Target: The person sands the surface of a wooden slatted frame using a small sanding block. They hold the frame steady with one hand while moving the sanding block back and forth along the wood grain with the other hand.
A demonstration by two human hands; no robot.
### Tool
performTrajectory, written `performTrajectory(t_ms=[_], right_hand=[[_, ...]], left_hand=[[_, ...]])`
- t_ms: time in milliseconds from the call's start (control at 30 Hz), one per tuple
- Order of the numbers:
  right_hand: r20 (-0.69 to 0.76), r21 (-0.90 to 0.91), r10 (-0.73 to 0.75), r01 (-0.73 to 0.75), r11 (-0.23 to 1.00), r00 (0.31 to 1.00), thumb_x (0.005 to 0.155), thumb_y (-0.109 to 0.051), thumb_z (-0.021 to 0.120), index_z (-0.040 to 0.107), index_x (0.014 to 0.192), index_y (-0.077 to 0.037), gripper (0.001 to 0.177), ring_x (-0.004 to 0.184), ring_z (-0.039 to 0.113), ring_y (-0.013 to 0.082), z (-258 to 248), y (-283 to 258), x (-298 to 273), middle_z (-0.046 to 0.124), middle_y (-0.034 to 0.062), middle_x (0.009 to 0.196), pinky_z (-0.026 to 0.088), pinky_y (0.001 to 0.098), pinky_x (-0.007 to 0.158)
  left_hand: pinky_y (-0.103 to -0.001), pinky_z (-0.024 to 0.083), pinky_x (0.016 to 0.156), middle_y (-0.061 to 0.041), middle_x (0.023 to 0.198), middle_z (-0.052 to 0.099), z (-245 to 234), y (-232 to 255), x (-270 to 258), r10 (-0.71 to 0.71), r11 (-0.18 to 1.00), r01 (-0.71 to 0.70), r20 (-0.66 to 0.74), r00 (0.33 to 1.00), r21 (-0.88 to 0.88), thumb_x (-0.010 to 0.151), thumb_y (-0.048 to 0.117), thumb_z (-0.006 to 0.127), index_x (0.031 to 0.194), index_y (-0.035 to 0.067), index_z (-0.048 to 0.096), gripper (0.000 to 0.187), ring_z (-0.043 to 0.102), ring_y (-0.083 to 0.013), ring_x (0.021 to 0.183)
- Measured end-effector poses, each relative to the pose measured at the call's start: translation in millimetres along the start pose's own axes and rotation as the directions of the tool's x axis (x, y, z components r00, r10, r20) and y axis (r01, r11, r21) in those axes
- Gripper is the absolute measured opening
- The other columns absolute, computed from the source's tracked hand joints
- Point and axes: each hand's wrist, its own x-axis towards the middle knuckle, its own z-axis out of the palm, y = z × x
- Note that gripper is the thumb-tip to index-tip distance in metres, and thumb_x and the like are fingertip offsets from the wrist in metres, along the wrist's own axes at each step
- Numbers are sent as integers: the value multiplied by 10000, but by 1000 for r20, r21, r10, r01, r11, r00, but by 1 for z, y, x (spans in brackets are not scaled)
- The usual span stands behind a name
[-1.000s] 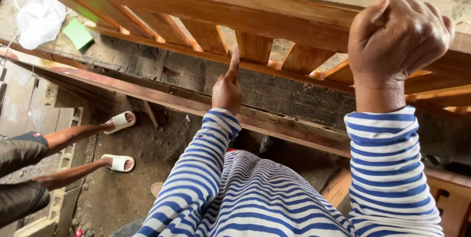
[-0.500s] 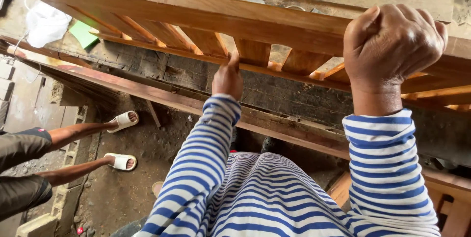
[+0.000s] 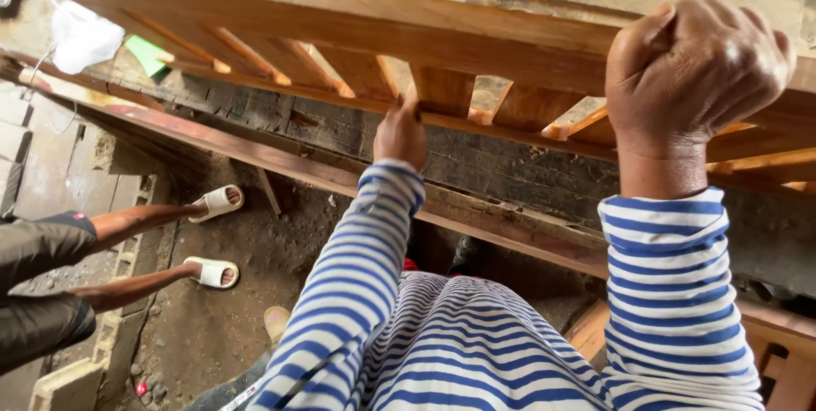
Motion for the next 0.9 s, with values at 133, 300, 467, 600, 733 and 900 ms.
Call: performTrajectory(t_ms=[133, 300, 467, 600, 733, 900], right_hand=[[5, 5, 6, -6, 1000, 1000, 1036, -236, 586, 509, 691, -186, 357, 607, 537, 256, -2, -5, 2, 521, -7, 648, 386, 381, 675], [45, 16, -2, 1, 1000, 999, 1086, -247, 580, 463, 689, -197, 417, 589, 497, 223, 6, 4, 0, 462, -19, 632, 378, 371, 674], [70, 65, -34, 30, 997, 997, 1072, -202, 647, 451, 710, -141, 416, 562, 449, 306, 9, 12, -7, 474, 53, 651, 376, 408, 618], [4, -24, 25, -25, 999, 1000, 1115, -258, 513, 452, 655, -208, 467, 517, 375, 181, 3, 4, -6, 398, -29, 591, 336, 351, 629], [12, 24, -3, 3, 1000, 1000, 1145, -245, 527, 456, 671, -202, 481, 519, 382, 188, 4, 7, -8, 398, -21, 593, 356, 351, 632], [61, 72, -21, 16, 997, 998, 1192, -248, 565, 493, 710, -190, 490, 548, 441, 180, 4, 9, -14, 442, -26, 632, 437, 341, 674]], left_hand=[[-560, 489, 591, -180, 1007, 718, 9, -26, -44, 161, 987, -163, -157, 974, 3, 974, 56, 474, 1578, 277, 311, 663, 609, -400, 677], [-520, 430, 480, -146, 721, 530, -3, -25, -39, 179, 983, -171, -145, 973, 64, 1079, 135, 456, 1613, 423, 219, 651, 532, -347, 501], [-643, 493, 752, -254, 1023, 656, 8, -6, 10, -19, 999, 20, -48, 999, 37, 927, 138, 480, 1092, 110, 614, 214, 650, -523, 886], [-616, 537, 732, -285, 1000, 700, 21, -27, -26, 65, 997, -68, -137, 989, -22, 957, 74, 453, 1470, 183, 496, 526, 689, -499, 861], [-341, 432, 404, -22, 1581, 520, -10, -17, -78, 330, 938, -345, -221, 918, -32, 972, -99, 434, 1614, 272, 183, 783, 464, -179, 531], [-409, 548, 468, -105, 667, 553, -15, -12, -35, 92, 994, -90, -26, 995, 55, 1004, -9, 464, 1622, 362, 212, 763, 571, -245, 502]])
